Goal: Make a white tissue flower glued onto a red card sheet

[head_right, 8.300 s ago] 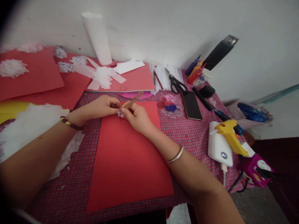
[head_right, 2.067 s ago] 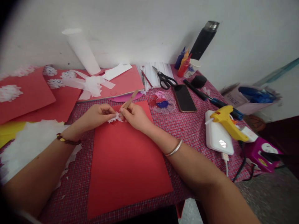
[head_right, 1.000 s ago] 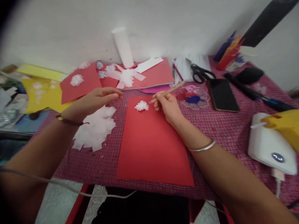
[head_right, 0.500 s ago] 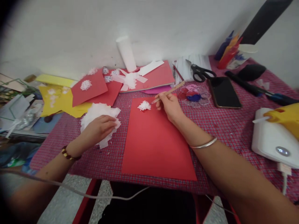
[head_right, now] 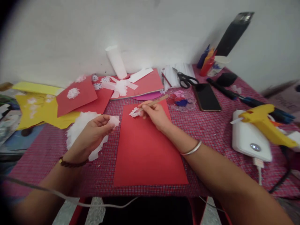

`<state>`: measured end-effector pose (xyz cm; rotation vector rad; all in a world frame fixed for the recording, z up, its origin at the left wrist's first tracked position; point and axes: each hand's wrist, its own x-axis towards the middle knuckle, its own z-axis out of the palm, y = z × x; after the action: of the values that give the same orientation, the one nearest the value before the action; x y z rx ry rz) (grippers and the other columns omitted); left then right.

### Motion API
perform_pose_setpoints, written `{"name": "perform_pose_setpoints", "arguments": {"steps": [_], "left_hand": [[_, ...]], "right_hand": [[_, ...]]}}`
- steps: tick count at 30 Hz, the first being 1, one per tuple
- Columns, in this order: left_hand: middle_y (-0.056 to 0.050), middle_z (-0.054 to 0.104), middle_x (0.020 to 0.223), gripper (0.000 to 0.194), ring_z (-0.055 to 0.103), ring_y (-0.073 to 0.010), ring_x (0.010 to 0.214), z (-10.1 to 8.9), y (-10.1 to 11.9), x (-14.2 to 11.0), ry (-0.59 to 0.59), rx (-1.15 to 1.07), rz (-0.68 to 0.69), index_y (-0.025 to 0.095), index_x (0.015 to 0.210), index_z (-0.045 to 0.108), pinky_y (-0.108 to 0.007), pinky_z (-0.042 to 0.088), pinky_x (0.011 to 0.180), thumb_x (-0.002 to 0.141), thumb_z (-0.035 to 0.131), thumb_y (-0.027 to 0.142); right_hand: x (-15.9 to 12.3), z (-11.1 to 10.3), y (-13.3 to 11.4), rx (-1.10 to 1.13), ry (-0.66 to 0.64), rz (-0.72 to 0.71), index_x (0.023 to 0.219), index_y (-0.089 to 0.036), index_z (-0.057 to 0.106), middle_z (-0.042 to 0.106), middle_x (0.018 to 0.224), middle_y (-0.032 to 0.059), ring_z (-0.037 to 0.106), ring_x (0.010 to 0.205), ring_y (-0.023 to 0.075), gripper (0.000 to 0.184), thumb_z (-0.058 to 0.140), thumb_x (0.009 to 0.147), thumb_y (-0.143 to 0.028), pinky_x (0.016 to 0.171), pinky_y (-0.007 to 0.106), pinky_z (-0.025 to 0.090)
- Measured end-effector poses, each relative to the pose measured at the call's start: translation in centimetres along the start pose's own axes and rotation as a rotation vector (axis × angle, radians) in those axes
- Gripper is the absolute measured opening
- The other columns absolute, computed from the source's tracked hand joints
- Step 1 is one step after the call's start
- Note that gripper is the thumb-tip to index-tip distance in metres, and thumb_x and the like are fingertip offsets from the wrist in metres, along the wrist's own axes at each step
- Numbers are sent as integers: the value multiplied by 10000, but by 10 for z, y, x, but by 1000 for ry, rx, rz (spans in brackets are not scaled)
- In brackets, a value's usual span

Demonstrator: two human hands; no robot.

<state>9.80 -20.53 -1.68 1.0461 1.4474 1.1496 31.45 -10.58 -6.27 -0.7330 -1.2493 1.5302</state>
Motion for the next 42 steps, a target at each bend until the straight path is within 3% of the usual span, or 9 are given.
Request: {"name": "perform_pose_setpoints", "arguments": {"steps": [5, 10, 13, 16, 19, 24, 28, 35, 42], "left_hand": [[-16, 701, 811, 239, 605, -129, 692, 14, -12, 5, -138, 6, -48, 183, 870, 697, -263, 482, 667, 662, 772, 272], [-10, 668, 705, 210, 549, -146, 604, -8, -7, 0, -365, 397, 2, 215, 880, 739, -267, 437, 573, 795, 668, 394], [-9, 690, 783, 294, 578, -176, 678, -35, 12, -12, -71, 682, 207, 240, 1061, 716, -287, 443, 606, 837, 648, 418], [-2, 680, 783, 203, 578, -174, 677, -59, 28, -31, 156, 843, 338, 242, 974, 695, -293, 422, 595, 877, 614, 402], [-16, 690, 796, 145, 619, -190, 717, -73, 22, -50, 0, 978, 391, 249, 837, 672, -312, 454, 634, 885, 592, 360], [-90, 733, 1054, 207, 668, -285, 997, -79, -19, -73, -167, 1142, 414, 246, 1041, 685, -437, 511, 878, 868, 602, 324], [-110, 726, 1095, 262, 654, -306, 1055, -74, -36, -78, -101, 1149, 446, 234, 1082, 653, -480, 486, 965, 833, 658, 317], [-59, 704, 901, 95, 643, -267, 922, -66, -42, -69, -17, 1127, 380, 253, 829, 620, -456, 481, 923, 862, 540, 215], [-25, 706, 887, 65, 641, -207, 826, -60, -4, -83, 166, 643, 213, 253, 751, 607, -369, 505, 761, 815, 620, 251]], "right_hand": [[-16, 18, -4, 72, -159, 26, 833, -175, 692, 668, 612, -18, 586, 537, 87, 281, 707, 820, -454, 533, 209, 465], [-24, 22, -2, 69, -200, 73, 841, -184, 681, 666, 615, -19, 588, 548, 94, 279, 686, 848, -463, 559, 223, 482], [-23, 20, 0, 49, -174, 94, 835, -191, 683, 651, 599, -24, 571, 534, 97, 256, 687, 851, -447, 548, 229, 473], [-22, 19, 1, 29, -141, 100, 829, -195, 690, 649, 602, -17, 565, 529, 101, 213, 685, 862, -406, 544, 236, 469], [-22, 19, 2, -9, -139, 125, 823, -200, 686, 638, 599, -11, 563, 530, 111, 212, 682, 869, -407, 538, 248, 473], [-24, 21, 3, -41, -141, 143, 813, -201, 676, 635, 603, 1, 560, 530, 116, 217, 664, 889, -404, 529, 256, 475], [-25, 21, 3, -28, -140, 138, 799, -205, 684, 636, 595, 5, 554, 523, 115, 204, 664, 893, -386, 526, 259, 472], [-26, 21, 4, -76, -118, 129, 800, -205, 690, 633, 596, 7, 558, 524, 120, 233, 666, 898, -415, 524, 266, 467], [-24, 21, 5, -24, -134, 111, 800, -200, 681, 638, 590, -2, 554, 518, 110, 230, 684, 871, -419, 511, 247, 458]]}}
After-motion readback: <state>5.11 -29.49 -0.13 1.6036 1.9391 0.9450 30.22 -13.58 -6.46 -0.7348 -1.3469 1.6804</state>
